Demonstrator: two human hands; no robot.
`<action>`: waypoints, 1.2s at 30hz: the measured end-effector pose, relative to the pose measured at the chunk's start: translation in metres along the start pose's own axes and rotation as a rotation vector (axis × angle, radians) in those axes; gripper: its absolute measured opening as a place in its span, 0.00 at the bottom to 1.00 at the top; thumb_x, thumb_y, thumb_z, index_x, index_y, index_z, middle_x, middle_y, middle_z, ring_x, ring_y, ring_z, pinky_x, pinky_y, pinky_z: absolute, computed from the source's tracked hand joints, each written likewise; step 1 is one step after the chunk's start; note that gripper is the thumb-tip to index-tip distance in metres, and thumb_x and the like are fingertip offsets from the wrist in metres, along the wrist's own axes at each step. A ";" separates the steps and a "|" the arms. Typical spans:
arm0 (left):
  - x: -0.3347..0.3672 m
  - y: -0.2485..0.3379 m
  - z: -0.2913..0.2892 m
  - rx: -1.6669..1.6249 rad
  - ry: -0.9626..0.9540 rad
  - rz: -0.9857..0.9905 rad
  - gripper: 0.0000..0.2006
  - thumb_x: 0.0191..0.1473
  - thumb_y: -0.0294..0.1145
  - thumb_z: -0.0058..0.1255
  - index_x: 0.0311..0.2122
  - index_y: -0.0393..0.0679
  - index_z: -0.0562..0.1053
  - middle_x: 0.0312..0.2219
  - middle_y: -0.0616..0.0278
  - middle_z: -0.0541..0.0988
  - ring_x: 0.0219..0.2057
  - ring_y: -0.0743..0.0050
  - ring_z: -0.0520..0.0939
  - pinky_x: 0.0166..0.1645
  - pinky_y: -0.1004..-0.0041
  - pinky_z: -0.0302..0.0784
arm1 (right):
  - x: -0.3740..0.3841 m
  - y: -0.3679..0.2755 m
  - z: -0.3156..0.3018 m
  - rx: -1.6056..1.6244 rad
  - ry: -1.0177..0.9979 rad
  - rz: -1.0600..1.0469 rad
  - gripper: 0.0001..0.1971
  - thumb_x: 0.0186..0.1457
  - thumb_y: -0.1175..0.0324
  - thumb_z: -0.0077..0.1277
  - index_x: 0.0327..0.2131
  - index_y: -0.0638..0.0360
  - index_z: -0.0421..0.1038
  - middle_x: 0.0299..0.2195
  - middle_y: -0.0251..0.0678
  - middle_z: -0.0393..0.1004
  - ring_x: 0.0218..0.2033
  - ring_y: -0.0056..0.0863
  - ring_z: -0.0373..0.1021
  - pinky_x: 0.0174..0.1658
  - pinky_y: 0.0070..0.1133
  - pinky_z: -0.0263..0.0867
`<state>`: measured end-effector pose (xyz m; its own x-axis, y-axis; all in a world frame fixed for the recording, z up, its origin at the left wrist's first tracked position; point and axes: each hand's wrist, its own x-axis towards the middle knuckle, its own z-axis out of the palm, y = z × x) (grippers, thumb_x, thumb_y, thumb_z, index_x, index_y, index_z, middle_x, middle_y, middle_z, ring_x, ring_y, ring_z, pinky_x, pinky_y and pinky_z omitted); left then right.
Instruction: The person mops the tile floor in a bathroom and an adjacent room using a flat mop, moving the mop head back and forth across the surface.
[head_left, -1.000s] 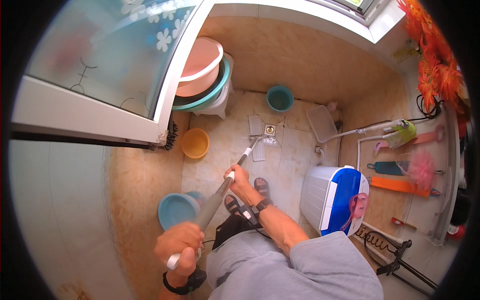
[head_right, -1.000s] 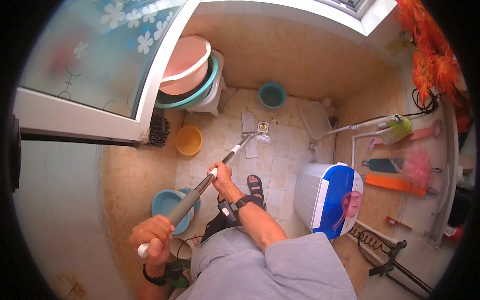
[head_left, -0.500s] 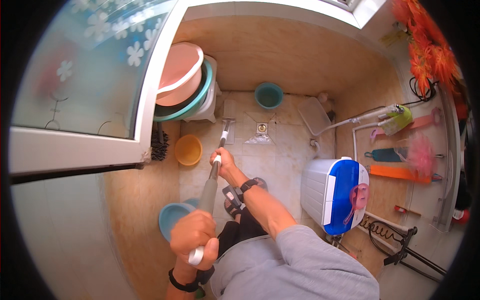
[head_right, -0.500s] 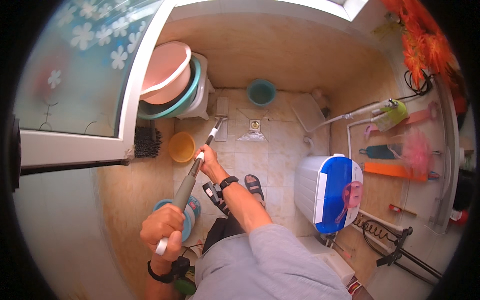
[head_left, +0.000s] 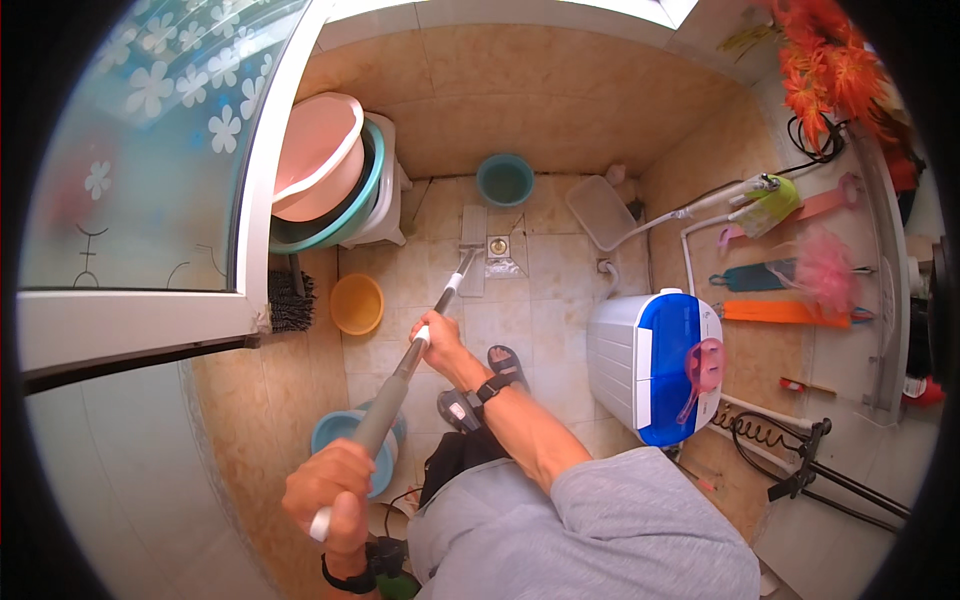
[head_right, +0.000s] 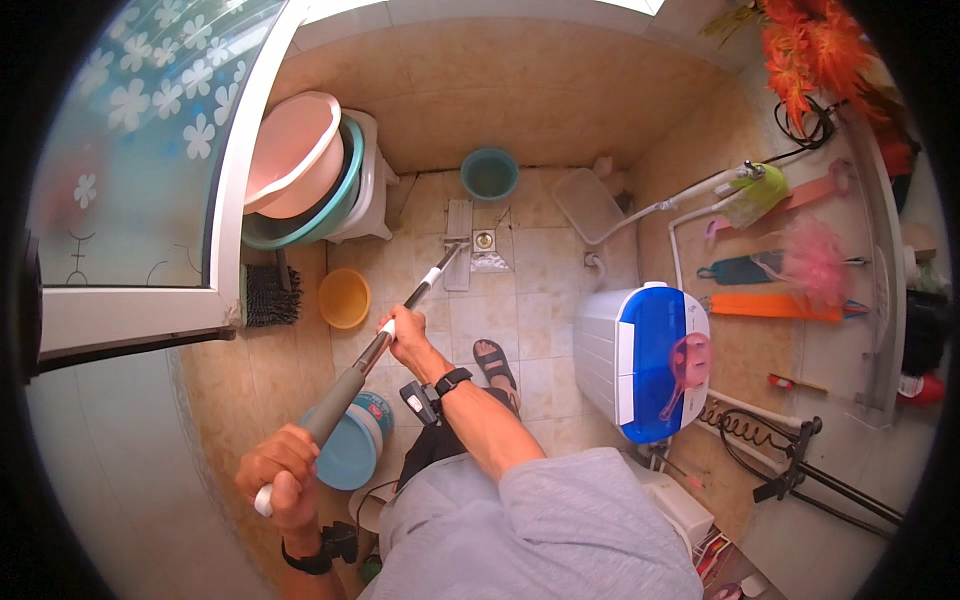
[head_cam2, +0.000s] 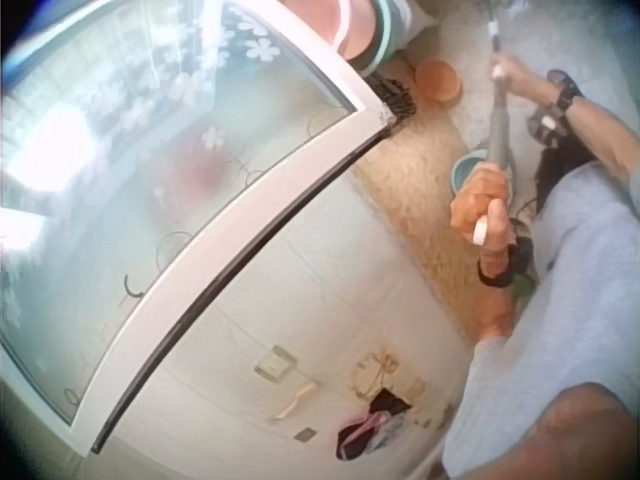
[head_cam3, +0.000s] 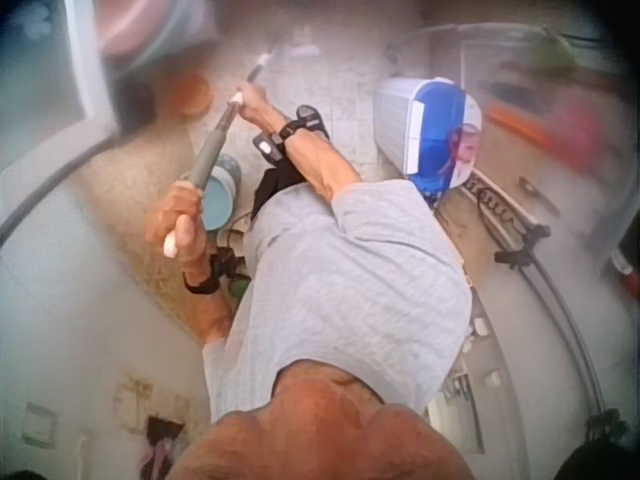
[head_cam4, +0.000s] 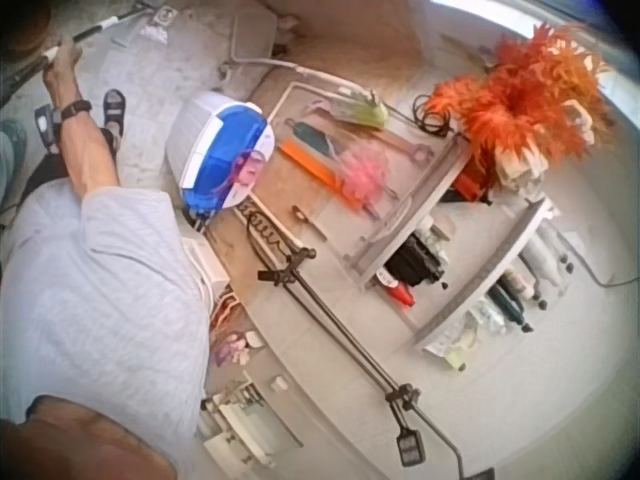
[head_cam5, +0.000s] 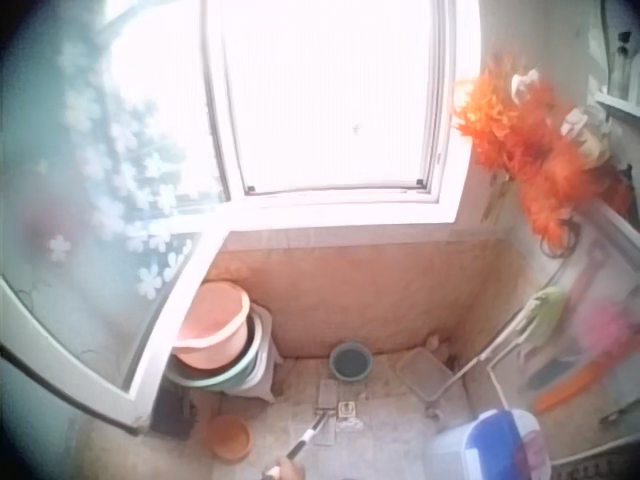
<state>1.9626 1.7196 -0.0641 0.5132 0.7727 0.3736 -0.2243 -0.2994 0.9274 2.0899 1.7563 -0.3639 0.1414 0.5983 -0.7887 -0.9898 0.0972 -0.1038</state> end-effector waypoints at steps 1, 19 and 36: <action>-0.005 0.000 -0.001 -0.016 0.146 -0.010 0.11 0.44 0.29 0.44 0.16 0.40 0.59 0.10 0.62 0.65 0.12 0.72 0.64 0.23 0.69 0.65 | -0.002 0.002 -0.002 -0.109 0.023 -0.019 0.03 0.46 0.77 0.39 0.25 0.67 0.58 0.17 0.41 0.62 0.16 0.31 0.63 0.19 0.27 0.62; 0.006 0.095 0.044 -0.210 -0.764 0.233 0.12 0.34 0.23 0.59 0.17 0.43 0.65 0.18 0.61 0.70 0.21 0.67 0.73 0.29 0.67 0.73 | -0.174 -0.037 -0.066 -0.667 0.321 0.017 0.07 0.44 0.74 0.39 0.25 0.70 0.59 0.18 0.42 0.65 0.13 0.30 0.65 0.11 0.25 0.58; -0.051 0.011 0.107 -0.026 -0.334 0.177 0.08 0.38 0.13 0.41 0.20 0.40 0.60 0.14 0.60 0.69 0.14 0.69 0.69 0.21 0.70 0.69 | -0.068 -0.100 -0.076 -1.022 0.424 -0.152 0.09 0.40 0.76 0.43 0.26 0.77 0.63 0.18 0.45 0.66 0.15 0.32 0.67 0.15 0.25 0.63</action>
<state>2.0226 1.6167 -0.0709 0.7058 0.4836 0.5177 -0.3526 -0.3940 0.8488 2.1779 1.6457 -0.3463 0.4389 0.2968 -0.8481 -0.5367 -0.6704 -0.5124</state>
